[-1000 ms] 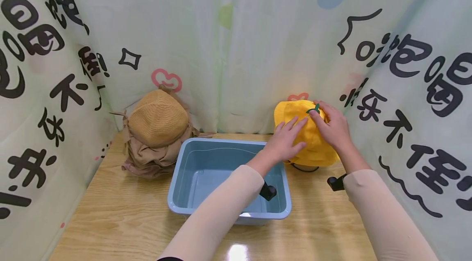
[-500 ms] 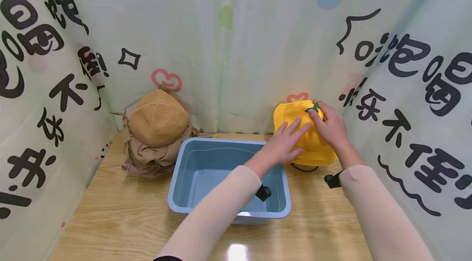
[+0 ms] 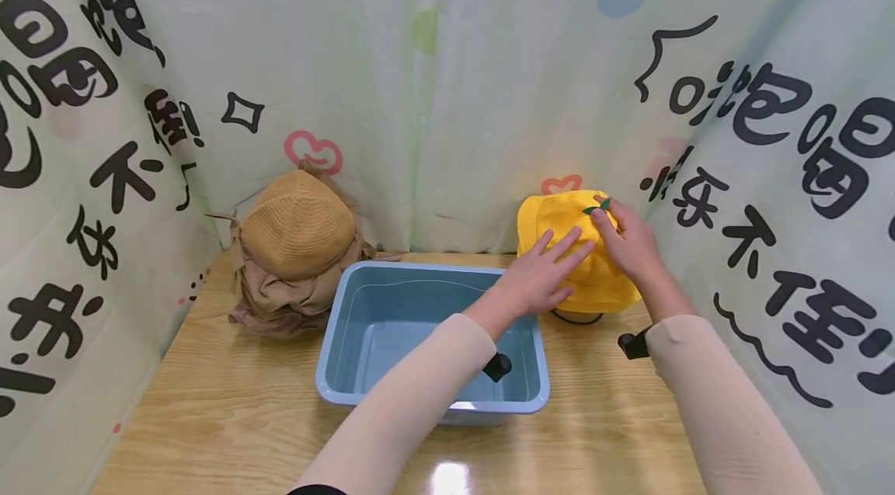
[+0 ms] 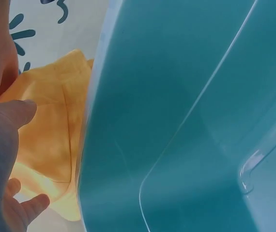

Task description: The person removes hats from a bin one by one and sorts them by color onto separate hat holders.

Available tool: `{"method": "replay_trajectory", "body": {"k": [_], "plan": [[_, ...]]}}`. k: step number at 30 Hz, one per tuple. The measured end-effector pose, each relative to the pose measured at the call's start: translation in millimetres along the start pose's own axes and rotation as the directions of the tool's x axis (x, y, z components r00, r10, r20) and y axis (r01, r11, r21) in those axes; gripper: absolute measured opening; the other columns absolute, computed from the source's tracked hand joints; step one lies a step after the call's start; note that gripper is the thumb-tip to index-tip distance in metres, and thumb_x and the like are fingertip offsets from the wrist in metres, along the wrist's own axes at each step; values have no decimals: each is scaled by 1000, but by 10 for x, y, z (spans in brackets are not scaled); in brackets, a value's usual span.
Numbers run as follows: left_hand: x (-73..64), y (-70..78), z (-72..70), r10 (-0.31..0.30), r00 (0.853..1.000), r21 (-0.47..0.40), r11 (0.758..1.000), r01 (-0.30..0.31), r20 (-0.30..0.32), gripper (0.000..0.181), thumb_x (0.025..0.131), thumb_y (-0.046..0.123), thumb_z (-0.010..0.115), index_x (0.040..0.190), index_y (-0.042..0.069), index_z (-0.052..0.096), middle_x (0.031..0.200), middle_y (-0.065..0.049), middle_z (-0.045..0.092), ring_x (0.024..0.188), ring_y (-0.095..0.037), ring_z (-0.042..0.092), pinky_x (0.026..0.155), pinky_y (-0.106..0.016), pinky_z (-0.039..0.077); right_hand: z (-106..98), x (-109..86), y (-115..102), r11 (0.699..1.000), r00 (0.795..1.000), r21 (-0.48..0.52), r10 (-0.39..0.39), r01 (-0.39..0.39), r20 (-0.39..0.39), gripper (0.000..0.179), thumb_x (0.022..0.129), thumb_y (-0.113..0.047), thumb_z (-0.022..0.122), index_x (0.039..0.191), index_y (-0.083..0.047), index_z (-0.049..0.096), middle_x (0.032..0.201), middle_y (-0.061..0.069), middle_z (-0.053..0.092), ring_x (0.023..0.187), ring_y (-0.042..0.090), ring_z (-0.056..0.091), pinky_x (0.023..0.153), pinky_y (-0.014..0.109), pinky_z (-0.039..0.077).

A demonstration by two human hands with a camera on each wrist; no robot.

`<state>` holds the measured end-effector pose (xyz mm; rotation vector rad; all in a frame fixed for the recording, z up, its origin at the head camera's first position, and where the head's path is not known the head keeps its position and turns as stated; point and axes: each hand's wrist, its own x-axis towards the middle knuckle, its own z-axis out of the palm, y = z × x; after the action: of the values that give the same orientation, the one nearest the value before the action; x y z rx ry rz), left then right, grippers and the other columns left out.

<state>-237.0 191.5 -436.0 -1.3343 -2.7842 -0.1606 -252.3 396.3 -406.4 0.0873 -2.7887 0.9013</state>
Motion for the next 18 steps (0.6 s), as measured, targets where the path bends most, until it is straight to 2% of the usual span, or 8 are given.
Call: {"method": "replay_trajectory", "body": {"k": [7, 12, 18], "plan": [[-14, -1, -13, -10, 1000, 1, 1000, 10, 5, 83, 101, 47, 53, 162, 28, -2, 169, 1, -7, 155, -25, 7, 124, -36, 7, 3, 38, -69, 999, 999, -40, -22, 20, -32, 62, 102, -53, 43, 151, -15, 44, 155, 19, 40, 140, 48, 36, 111, 67, 27], [-18, -11, -9, -11, 1000, -17, 1000, 11, 11, 83, 101, 46, 53, 162, 29, -1, 169, 1, -6, 155, -25, 6, 124, -36, 8, 15, 38, -99, 998, 999, -58, -36, 37, 15, 63, 103, -52, 43, 147, -8, 46, 149, 23, 45, 135, 47, 40, 110, 66, 30], [-87, -17, -18, 6, 1000, -67, 998, -5, 8, 81, 102, 43, 53, 162, 28, 1, 169, -1, 3, 155, -26, 8, 124, -36, 11, 39, 17, -8, 998, 997, -68, 18, -13, 74, 71, 105, -53, 36, 153, -1, 36, 159, 25, 28, 146, 48, 25, 115, 65, 20]]}}
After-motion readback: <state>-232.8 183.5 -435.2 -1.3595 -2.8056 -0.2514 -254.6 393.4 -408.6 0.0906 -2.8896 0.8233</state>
